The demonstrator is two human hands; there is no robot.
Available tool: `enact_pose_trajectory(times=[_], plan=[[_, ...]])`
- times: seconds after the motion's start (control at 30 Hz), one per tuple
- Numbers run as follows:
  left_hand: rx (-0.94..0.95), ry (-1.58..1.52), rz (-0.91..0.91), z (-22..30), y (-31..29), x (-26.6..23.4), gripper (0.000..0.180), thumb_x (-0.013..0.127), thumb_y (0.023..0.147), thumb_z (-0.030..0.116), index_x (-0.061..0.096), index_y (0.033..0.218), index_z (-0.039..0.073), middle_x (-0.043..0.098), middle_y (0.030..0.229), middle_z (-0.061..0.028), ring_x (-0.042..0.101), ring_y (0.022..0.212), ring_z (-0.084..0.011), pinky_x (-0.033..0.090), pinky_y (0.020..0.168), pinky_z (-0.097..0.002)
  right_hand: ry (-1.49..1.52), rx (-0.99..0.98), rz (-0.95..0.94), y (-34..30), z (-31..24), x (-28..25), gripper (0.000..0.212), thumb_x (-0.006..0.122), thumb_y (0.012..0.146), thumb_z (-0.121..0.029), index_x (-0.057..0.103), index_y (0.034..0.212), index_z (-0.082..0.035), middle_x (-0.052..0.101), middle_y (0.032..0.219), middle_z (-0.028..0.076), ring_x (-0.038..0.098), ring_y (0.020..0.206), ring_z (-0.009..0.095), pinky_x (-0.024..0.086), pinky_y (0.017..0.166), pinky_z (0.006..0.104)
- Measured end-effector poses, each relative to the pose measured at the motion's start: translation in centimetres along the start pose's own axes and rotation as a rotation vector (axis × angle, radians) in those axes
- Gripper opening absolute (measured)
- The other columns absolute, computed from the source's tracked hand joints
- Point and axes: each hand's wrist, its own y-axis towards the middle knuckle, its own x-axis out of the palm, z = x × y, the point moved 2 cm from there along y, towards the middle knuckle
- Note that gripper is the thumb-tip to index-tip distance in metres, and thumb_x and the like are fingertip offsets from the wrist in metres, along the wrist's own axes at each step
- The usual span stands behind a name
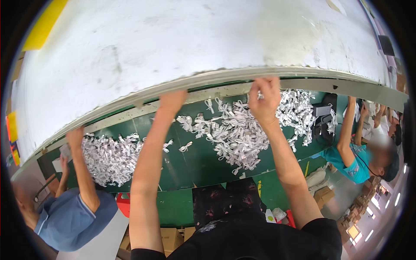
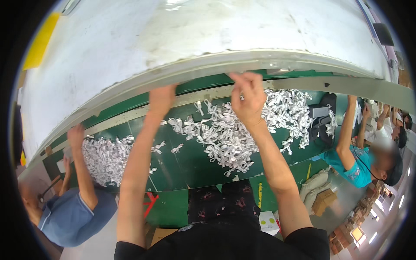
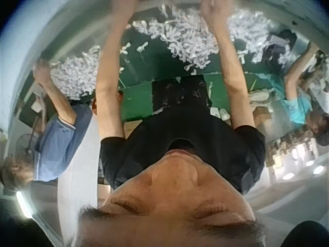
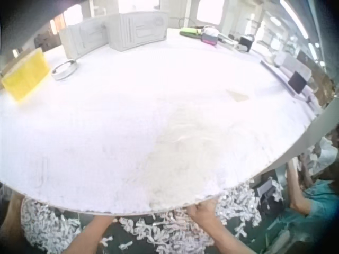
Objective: The person closes packaging boxes along an assembly line by folding their flaps shut by hand.
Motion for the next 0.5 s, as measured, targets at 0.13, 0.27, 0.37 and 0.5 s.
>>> enact_pose_trajectory(times=[0.13,0.27,0.37,0.5], plan=[[-0.248,-0.012,-0.009,-3.8,-1.4,-6.5,0.026,0.066,0.092,0.002,0.073,0.117,0.001,0.072,0.113,-0.0254,0.066,0.108,-0.0495,0.05,0.096,-0.0594,-0.164,0.099,0.038,1.9,7.3,-3.0,0.03,0.072,0.095,-0.007,0.074,0.125,-0.003,0.071,0.116,0.019,0.07,0.095,0.031,0.057,0.074,0.0419],[-0.238,0.195,0.252,-6.2,-3.0,-9.7,0.027,0.068,0.093,0.003,0.073,0.119,0.002,0.072,0.117,-0.0254,0.065,0.108,-0.05,0.05,0.096,-0.0579,0.01,0.327,-0.175,2.9,10.0,-0.9,0.03,0.074,0.097,-0.019,0.075,0.12,0.0,0.076,0.109,0.02,0.072,0.09,0.033,0.057,0.076,0.0442],[-0.161,0.126,0.393,-3.0,-3.1,-9.0,0.025,0.071,0.098,0.025,0.081,0.112,0.008,0.076,0.097,-0.0206,0.07,0.09,-0.0414,0.053,0.083,-0.0537,0.047,0.354,-0.18,3.0,9.6,2.0,0.029,0.079,0.095,-0.027,0.08,0.107,-0.001,0.079,0.092,0.018,0.073,0.08,0.034,0.057,0.074,0.0437],[-0.264,-0.646,0.098,7.6,0.2,-3.0,0.026,0.066,0.108,0.024,0.073,0.112,-0.001,0.073,0.106,-0.0168,0.068,0.099,-0.0292,0.053,0.088,-0.0427,-0.246,0.294,-0.187,1.6,9.2,4.2,0.024,0.083,0.088,-0.028,0.082,0.092,-0.004,0.076,0.075,0.015,0.072,0.064,0.036,0.058,0.066,0.0436]])
